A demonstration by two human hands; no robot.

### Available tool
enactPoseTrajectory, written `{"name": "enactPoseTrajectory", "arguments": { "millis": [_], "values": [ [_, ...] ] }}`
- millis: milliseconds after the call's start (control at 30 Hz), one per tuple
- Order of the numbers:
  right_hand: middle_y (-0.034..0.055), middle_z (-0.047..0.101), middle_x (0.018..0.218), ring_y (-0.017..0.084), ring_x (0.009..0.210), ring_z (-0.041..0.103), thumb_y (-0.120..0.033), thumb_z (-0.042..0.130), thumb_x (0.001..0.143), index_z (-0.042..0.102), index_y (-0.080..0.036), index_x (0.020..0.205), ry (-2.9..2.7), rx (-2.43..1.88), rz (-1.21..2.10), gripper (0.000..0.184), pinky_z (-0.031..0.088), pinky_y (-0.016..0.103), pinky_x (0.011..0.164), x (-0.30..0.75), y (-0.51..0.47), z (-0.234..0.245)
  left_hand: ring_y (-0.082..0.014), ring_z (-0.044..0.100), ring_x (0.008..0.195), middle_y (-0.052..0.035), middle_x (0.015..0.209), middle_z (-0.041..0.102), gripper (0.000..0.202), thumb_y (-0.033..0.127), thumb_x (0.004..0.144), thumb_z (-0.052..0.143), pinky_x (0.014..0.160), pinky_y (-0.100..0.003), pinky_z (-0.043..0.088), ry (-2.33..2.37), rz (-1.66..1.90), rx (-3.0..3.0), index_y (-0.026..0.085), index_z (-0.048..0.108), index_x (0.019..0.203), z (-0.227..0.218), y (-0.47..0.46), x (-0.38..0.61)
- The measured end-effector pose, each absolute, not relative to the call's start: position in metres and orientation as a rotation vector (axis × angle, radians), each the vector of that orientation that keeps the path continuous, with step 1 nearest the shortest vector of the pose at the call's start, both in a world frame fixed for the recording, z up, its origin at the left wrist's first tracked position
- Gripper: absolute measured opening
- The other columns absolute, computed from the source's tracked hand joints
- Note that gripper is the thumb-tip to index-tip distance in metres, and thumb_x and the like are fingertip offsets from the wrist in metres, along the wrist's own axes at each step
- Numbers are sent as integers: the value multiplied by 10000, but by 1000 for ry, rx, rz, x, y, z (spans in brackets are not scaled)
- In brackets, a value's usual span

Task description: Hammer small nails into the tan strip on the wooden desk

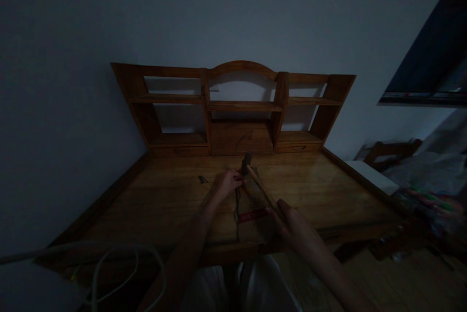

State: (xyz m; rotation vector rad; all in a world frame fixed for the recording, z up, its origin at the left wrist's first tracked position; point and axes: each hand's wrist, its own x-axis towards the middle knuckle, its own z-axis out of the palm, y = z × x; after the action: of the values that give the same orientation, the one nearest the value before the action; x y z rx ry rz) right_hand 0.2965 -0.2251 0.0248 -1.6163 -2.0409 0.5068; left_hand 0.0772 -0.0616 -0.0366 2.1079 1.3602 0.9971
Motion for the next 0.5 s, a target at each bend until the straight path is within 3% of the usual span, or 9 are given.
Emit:
{"name": "enactPoseTrajectory", "arguments": {
  "millis": [233, 500],
  "values": [
    [97, 701, 756, 231, 730, 695, -339, 414, 948, 520, -192, 869, -2029, -1631, 480, 198, 349, 248, 535, 295, -226, 15, -131, 585, 696, -21, 757, 659, 202, 354, 754, 679, 610, -211, 382, 1395, 962, 2137, 160, 725, 721, -42, -57, 76],
    [110, 691, 714, 248, 681, 684, -382, 394, 950, 533, -181, 889, -2024, -1628, 455, 252, 333, 256, 508, 295, -225, 15, -137, 587, 659, -19, 708, 669, 229, 380, 765, 666, 583, -216, 365, 1399, 945, 2130, 161, 727, 740, -46, -56, 75]
  ]
}}
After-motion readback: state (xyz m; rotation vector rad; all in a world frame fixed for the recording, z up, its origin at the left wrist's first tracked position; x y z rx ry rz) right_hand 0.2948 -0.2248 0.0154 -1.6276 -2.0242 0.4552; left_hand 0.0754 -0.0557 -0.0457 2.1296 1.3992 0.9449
